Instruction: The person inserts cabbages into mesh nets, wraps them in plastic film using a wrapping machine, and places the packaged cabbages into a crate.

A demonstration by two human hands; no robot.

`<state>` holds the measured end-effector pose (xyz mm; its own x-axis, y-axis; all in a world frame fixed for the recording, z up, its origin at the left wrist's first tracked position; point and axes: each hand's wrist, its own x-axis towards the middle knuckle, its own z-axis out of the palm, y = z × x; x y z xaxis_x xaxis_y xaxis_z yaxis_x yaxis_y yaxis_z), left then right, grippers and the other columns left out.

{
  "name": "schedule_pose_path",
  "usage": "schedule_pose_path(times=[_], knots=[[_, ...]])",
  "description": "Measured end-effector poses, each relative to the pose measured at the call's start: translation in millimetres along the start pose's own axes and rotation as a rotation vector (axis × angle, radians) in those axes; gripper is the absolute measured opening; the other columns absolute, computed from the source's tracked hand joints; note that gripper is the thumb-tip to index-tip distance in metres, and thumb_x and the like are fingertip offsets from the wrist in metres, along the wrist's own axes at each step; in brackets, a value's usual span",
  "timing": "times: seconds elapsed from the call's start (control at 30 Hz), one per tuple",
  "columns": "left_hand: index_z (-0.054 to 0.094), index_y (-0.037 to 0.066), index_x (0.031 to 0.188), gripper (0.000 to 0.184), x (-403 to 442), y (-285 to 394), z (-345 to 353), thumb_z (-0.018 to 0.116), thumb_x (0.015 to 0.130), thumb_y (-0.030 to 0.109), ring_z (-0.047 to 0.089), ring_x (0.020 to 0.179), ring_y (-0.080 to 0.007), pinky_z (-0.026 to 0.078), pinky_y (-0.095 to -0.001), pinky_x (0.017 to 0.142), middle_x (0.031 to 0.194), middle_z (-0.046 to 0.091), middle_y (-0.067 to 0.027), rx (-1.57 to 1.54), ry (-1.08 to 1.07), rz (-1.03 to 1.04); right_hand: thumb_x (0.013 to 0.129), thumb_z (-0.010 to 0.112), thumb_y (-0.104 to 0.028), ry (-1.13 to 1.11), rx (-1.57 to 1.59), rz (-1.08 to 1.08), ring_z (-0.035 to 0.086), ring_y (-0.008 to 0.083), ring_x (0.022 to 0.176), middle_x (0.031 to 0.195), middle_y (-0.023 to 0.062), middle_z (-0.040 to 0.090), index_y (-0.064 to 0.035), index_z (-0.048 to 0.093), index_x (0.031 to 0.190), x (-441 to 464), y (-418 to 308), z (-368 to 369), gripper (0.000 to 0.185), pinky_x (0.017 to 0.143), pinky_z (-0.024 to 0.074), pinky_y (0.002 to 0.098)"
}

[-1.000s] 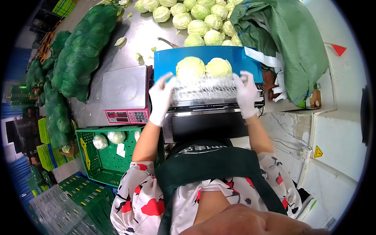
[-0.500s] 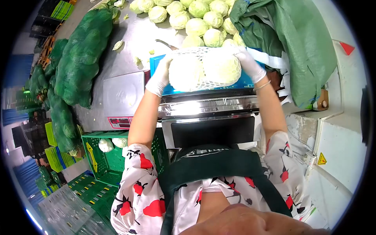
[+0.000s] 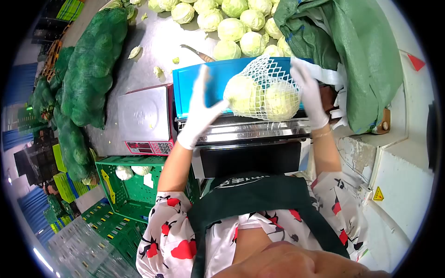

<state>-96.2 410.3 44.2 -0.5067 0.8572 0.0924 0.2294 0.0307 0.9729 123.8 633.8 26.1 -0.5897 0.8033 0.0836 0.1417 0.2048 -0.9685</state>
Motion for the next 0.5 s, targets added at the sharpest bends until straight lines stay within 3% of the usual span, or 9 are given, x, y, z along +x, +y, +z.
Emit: schedule_pose_path(times=[0.03, 0.07, 0.1, 0.17, 0.3, 0.37, 0.4, 0.43, 0.5], knots=[[0.025, 0.004, 0.155, 0.103, -8, -1, 9, 0.082, 0.072, 0.024, 0.032, 0.144, -0.0312, 0.024, -0.0417, 0.118, 0.158, 0.029, -0.0198, -0.079, -0.106, -0.094, 0.1, 0.057, -0.019, 0.007, 0.136, 0.04, 0.054, 0.0187, 0.122, 0.135, 0.014, 0.058, 0.0023, 0.052, 0.136, -22, 24, 6, 0.043, 0.107, 0.0388, 0.0312], [0.024, 0.004, 0.155, 0.108, -12, -21, 23, 0.085, 0.068, 0.023, 0.031, 0.145, -0.0331, 0.027, -0.0414, 0.117, 0.157, 0.028, -0.0208, 0.167, -0.157, 0.057, 0.102, 0.053, -0.019, 0.028, 0.128, 0.061, 0.054, 0.0174, 0.122, 0.134, 0.0118, 0.058, 0.0045, 0.051, 0.136, -43, 19, 18, 0.041, 0.107, 0.0393, 0.03], [0.028, 0.003, 0.152, 0.105, -15, -16, 36, 0.086, 0.066, 0.023, 0.037, 0.14, -0.034, 0.032, -0.0414, 0.115, 0.151, 0.035, -0.0222, 0.262, -0.12, 0.107, 0.103, 0.052, -0.021, 0.114, 0.35, 0.089, 0.056, 0.0161, 0.117, 0.129, 0.0107, 0.061, 0.0042, 0.055, 0.132, -57, 19, 31, 0.038, 0.103, 0.0425, 0.0293], [0.032, 0.002, 0.149, 0.104, -6, -23, 46, 0.087, 0.064, 0.025, 0.044, 0.132, -0.0335, 0.037, -0.0414, 0.111, 0.139, 0.044, -0.0215, 0.261, -0.003, 0.131, 0.104, 0.05, -0.026, 0.23, 0.218, 0.042, 0.061, 0.0148, 0.109, 0.119, 0.0103, 0.065, 0.006, 0.06, 0.123, -53, 7, 41, 0.038, 0.098, 0.0465, 0.0283], [0.033, 0.0, 0.147, 0.101, -22, -11, 48, 0.086, 0.065, 0.026, 0.046, 0.122, -0.0325, 0.038, -0.0424, 0.108, 0.128, 0.046, -0.0195, 0.282, 0.178, 0.064, 0.105, 0.047, -0.034, 0.15, 0.678, 0.402, 0.065, 0.011, 0.094, 0.105, 0.0075, 0.069, 0.0054, 0.066, 0.112, -22, -24, 40, 0.044, 0.085, 0.0509, 0.0252], [0.031, 0.0, 0.148, 0.1, -36, -16, 47, 0.084, 0.067, 0.025, 0.042, 0.125, -0.0329, 0.036, -0.0438, 0.11, 0.13, 0.043, -0.0196, 0.312, 0.227, 0.056, 0.105, 0.048, -0.033, 0.075, 0.553, 0.297, 0.065, 0.013, 0.095, 0.107, 0.0073, 0.069, 0.0077, 0.065, 0.113, -18, -11, 46, 0.045, 0.086, 0.0502, 0.025], [0.03, 0.001, 0.149, 0.1, -41, -22, 47, 0.084, 0.069, 0.025, 0.038, 0.129, -0.0341, 0.033, -0.0452, 0.112, 0.133, 0.04, -0.02, 0.275, 0.229, 0.027, 0.105, 0.048, -0.034, 0.142, 0.343, 0.175, 0.064, 0.0155, 0.095, 0.107, 0.0072, 0.07, 0.0076, 0.063, 0.117, -15, 17, 54, 0.046, 0.087, 0.0491, 0.0274], [0.029, 0.0, 0.149, 0.098, -42, -25, 46, 0.082, 0.072, 0.026, 0.04, 0.13, -0.0344, 0.034, -0.0434, 0.112, 0.135, 0.04, -0.0207, 0.277, 0.227, -0.006, 0.105, 0.047, -0.035, 0.12, -0.095, 0.051, 0.062, 0.017, 0.098, 0.11, 0.0078, 0.07, 0.0051, 0.062, 0.122, -15, 22, 59, 0.046, 0.091, 0.0473, 0.0302], [0.027, -0.003, 0.149, 0.103, -40, -24, 34, 0.084, 0.071, 0.033, 0.048, 0.125, -0.0365, 0.042, -0.0415, 0.107, 0.135, 0.04, -0.0227, 0.341, 0.175, -0.078, 0.105, 0.046, -0.035, 0.082, 0.038, 0.293, 0.06, 0.0177, 0.104, 0.115, 0.0093, 0.068, 0.0034, 0.061, 0.125, -18, 20, 60, 0.046, 0.094, 0.0446, 0.031]])
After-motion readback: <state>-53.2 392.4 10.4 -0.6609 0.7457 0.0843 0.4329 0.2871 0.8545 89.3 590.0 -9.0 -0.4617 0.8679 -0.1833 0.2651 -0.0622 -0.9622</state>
